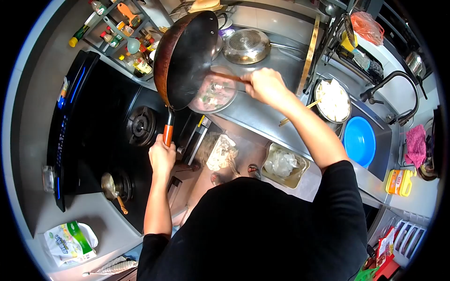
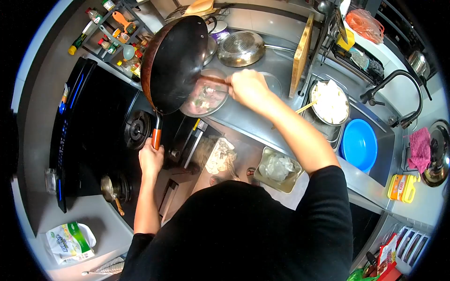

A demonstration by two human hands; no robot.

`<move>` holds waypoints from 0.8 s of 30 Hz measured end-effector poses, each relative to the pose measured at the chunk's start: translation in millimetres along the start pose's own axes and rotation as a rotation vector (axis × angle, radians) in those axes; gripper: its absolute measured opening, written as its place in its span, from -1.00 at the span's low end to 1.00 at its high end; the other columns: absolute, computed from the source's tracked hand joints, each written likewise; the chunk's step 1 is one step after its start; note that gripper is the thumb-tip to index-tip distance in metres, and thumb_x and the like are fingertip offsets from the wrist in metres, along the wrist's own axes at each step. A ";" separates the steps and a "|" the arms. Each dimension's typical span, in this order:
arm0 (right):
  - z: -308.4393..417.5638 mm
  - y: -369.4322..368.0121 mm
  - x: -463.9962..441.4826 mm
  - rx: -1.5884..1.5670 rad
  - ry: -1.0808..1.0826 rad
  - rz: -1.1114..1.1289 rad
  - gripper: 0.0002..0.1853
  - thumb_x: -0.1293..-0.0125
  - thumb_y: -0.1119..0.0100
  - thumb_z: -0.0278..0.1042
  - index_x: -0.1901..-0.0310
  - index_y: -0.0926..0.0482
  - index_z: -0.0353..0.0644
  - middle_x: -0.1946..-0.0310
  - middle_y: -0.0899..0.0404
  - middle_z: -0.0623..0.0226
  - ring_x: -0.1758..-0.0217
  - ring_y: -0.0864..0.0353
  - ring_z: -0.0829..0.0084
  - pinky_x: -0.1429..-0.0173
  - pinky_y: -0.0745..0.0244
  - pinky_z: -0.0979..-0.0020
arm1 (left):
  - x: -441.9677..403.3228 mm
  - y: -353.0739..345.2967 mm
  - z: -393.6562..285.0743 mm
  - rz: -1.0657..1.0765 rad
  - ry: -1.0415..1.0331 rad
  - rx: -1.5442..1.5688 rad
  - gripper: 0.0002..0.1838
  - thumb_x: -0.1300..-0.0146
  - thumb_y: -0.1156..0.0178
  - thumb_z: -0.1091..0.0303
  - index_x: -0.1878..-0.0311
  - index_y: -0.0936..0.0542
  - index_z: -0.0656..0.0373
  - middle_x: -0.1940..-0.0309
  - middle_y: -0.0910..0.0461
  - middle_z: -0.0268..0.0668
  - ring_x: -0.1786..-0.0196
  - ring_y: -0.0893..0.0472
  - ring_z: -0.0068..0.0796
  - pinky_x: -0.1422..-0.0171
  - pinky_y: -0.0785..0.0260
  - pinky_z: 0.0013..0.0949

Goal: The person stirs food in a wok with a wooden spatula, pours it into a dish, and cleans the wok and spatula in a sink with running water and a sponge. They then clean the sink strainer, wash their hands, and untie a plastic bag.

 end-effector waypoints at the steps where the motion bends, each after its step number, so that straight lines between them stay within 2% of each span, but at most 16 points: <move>1: 0.1 -5.3 9.9 -0.014 0.007 0.031 -0.75 -0.24 -0.31 -0.30 0.06 -0.79 -0.06 0.29 -0.76 0.03 0.16 -0.78 -0.02 -0.01 -0.69 0.02 | 0.4 -3.9 2.9 -0.033 -0.009 -0.020 -0.81 -0.21 -0.29 0.38 0.15 -0.56 0.21 0.43 -0.67 0.11 0.22 -0.70 0.21 0.07 -0.54 0.08; 4: -11.5 -5.5 45.9 -0.001 -0.031 0.089 -0.75 -0.25 -0.31 -0.31 0.06 -0.79 -0.08 0.31 -0.75 0.01 0.18 -0.78 -0.02 0.00 -0.68 0.02 | 3.3 -1.7 2.6 -0.062 0.027 -0.022 -0.79 -0.23 -0.31 0.36 0.14 -0.56 0.21 0.40 -0.68 0.13 0.21 -0.70 0.22 0.07 -0.54 0.09; 7: -15.6 -1.9 73.4 -0.163 -0.128 -0.047 -0.72 -0.26 -0.30 -0.32 0.01 -0.78 -0.09 0.33 -0.75 -0.01 0.20 -0.77 -0.06 0.01 -0.66 0.01 | 2.8 0.8 6.9 -0.099 0.058 -0.006 -0.78 -0.23 -0.35 0.33 0.15 -0.58 0.22 0.37 -0.69 0.13 0.19 -0.71 0.20 0.07 -0.55 0.06; 10: -16.2 -9.9 86.2 -0.290 -0.204 -0.100 -0.70 -0.31 -0.31 -0.27 -0.04 -0.76 -0.13 0.40 -0.75 0.05 0.29 -0.80 0.09 0.06 -0.67 0.10 | 6.1 7.4 8.2 -0.126 0.079 0.043 -0.74 -0.20 -0.39 0.31 0.13 -0.61 0.23 0.39 -0.69 0.11 0.20 -0.72 0.19 0.09 -0.54 0.02; 13: -28.4 -33.6 93.7 -0.703 -0.419 -0.002 -0.64 -0.42 -0.28 -0.21 -0.15 -0.69 -0.21 0.42 -0.76 0.14 0.42 -0.76 0.37 0.30 -0.64 0.33 | 13.1 12.3 16.7 -0.137 0.096 0.073 -0.73 -0.20 -0.40 0.31 0.13 -0.60 0.24 0.43 -0.67 0.08 0.25 -0.71 0.16 0.11 -0.54 -0.02; 15: -16.6 -40.1 100.6 -1.163 -0.511 0.077 -0.59 -0.51 -0.21 -0.18 -0.24 -0.62 -0.24 0.39 -0.76 0.18 0.48 -0.69 0.51 0.42 -0.52 0.49 | 19.8 14.6 23.2 -0.108 0.110 0.147 -0.72 -0.19 -0.41 0.31 0.15 -0.59 0.26 0.48 -0.65 0.06 0.32 -0.71 0.10 0.12 -0.54 -0.06; 16: -7.2 -43.8 104.2 -1.394 -0.549 0.124 -0.57 -0.55 -0.18 -0.16 -0.28 -0.59 -0.26 0.37 -0.76 0.19 0.52 -0.65 0.58 0.49 -0.46 0.57 | 22.2 6.7 35.4 -0.065 0.165 0.296 -0.74 -0.22 -0.40 0.31 0.17 -0.58 0.26 0.57 -0.62 -0.09 0.51 -0.66 -0.16 0.28 -0.52 -0.17; 17: 6.8 -45.8 105.6 -1.512 -0.551 0.141 -0.54 -0.61 -0.08 -0.15 -0.36 -0.49 -0.29 0.27 -0.77 0.10 0.56 -0.62 0.60 0.58 -0.37 0.65 | 27.7 9.3 34.6 -0.018 0.205 0.407 -0.76 -0.23 -0.38 0.33 0.18 -0.57 0.25 0.59 -0.60 -0.17 0.57 -0.61 -0.31 0.37 -0.48 -0.24; 19: 35.4 -56.2 103.4 -1.642 -0.527 0.200 -0.51 -0.61 -0.09 -0.10 -0.36 -0.47 -0.30 0.25 -0.77 0.08 0.54 -0.63 0.56 0.55 -0.42 0.61 | 43.8 24.0 18.7 0.118 0.326 0.571 -0.81 -0.24 -0.37 0.39 0.18 -0.57 0.22 0.62 -0.55 -0.35 0.66 -0.52 -0.58 0.57 -0.32 -0.41; 20: 51.3 -60.6 100.7 -1.703 -0.516 0.231 -0.49 -0.61 -0.09 -0.07 -0.36 -0.46 -0.30 0.25 -0.77 0.06 0.54 -0.64 0.55 0.54 -0.45 0.59 | 44.7 10.3 35.9 0.152 0.286 0.738 -0.81 -0.25 -0.37 0.44 0.16 -0.55 0.24 0.63 -0.52 -0.37 0.68 -0.50 -0.59 0.59 -0.30 -0.43; 23: 114.3 -63.2 83.2 -1.895 -0.555 0.274 -0.50 -0.63 -0.04 0.01 -0.29 -0.50 -0.27 0.19 -0.79 0.04 0.53 -0.63 0.53 0.52 -0.46 0.60 | 61.0 11.7 40.7 0.288 0.293 1.020 -0.80 -0.28 -0.36 0.48 0.29 -0.47 0.10 0.64 -0.47 -0.41 0.71 -0.46 -0.58 0.62 -0.28 -0.49; 24: 133.6 -59.3 77.5 -1.851 -0.614 0.272 -0.48 -0.63 0.00 0.09 -0.28 -0.49 -0.23 0.12 -0.79 0.04 0.45 -0.65 0.51 0.42 -0.54 0.59 | 67.5 13.0 43.7 0.322 0.321 1.093 -0.79 -0.28 -0.36 0.48 0.30 -0.47 0.10 0.65 -0.47 -0.42 0.71 -0.45 -0.57 0.62 -0.29 -0.49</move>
Point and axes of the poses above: each hand's wrist, its own x-axis away from the middle knuckle, its own y-axis out of the back of the hand, z = x × y, the point moved 1 cm from there along -x, towards the middle knuckle
